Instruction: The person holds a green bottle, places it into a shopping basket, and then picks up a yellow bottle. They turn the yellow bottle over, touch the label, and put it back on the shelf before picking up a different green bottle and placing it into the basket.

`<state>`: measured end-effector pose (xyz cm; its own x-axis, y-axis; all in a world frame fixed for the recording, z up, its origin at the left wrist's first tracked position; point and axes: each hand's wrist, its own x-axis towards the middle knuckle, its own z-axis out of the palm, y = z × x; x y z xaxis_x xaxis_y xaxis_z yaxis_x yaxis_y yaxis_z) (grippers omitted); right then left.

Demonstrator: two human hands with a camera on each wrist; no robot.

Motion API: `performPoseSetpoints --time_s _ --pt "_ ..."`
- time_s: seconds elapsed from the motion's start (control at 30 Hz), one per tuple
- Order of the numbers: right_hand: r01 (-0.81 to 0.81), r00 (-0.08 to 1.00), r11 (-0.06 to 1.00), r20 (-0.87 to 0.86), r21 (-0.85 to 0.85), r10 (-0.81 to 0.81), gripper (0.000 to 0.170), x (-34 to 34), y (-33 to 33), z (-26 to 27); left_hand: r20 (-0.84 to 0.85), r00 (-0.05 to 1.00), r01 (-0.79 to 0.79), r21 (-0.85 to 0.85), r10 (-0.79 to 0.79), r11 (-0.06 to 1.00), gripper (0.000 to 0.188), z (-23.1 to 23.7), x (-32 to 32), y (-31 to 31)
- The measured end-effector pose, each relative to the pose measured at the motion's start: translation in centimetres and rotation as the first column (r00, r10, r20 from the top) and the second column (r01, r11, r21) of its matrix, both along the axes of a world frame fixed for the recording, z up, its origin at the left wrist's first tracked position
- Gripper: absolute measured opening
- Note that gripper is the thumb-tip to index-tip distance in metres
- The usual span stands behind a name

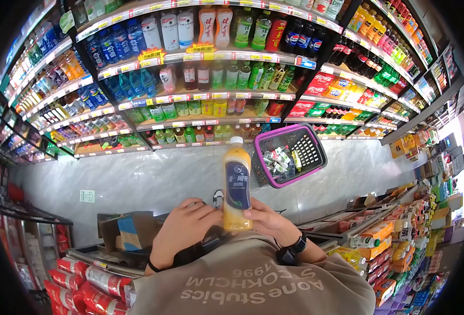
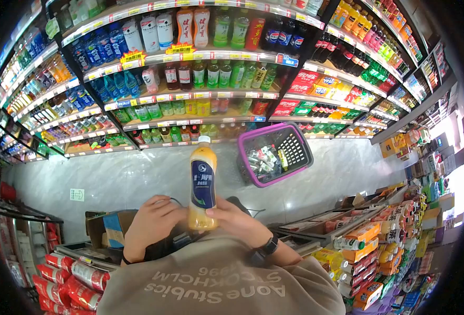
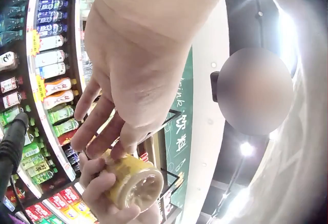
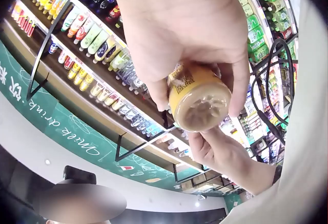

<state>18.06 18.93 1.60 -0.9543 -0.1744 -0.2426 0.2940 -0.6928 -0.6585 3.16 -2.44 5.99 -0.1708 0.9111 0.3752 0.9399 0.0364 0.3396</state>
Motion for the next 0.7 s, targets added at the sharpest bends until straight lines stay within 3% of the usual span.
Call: performPoseSetpoints --time_s 0.03,0.13,0.23,0.33,0.47,0.57,0.7 --pt "-0.006 1.000 1.000 -0.006 0.016 0.006 0.063 0.1 0.0 -0.2 0.000 1.000 -0.028 -0.007 0.028 1.000 0.022 0.0 -0.2 0.2" --pt "-0.023 0.994 0.977 -0.098 0.212 0.045 0.072 -0.5 -0.2 0.2 0.226 0.965 -0.142 0.025 0.133 0.990 0.030 0.6 -0.7 1.0" --pt "0.021 0.978 0.989 -0.207 0.148 0.010 0.080 -1.6 -1.0 2.6 0.515 0.834 -0.251 0.033 0.199 0.968 0.050 0.2 -1.1 1.9" --pt "-0.048 0.983 0.987 -0.168 0.152 0.073 0.085 -1.5 -0.2 1.3 0.832 0.463 -0.408 -0.106 0.305 0.907 0.065 -1.2 -0.5 2.9" --pt "-0.115 0.965 0.961 -0.203 0.250 0.168 0.080 -1.5 0.7 0.9 0.972 0.231 -0.337 0.042 0.039 0.941 0.069 -4.4 -1.7 2.8" --pt "-0.141 0.921 0.874 -0.262 0.465 0.288 0.073 -1.7 0.9 1.8 0.997 -0.056 -0.329 0.024 -0.044 0.944 0.069 -4.8 -2.2 2.9" --pt "-0.083 0.915 0.858 -0.303 0.506 0.268 0.061 -1.6 1.0 0.8 0.979 -0.145 -0.446 0.064 -0.143 0.893 0.059 -6.3 -1.7 2.9"
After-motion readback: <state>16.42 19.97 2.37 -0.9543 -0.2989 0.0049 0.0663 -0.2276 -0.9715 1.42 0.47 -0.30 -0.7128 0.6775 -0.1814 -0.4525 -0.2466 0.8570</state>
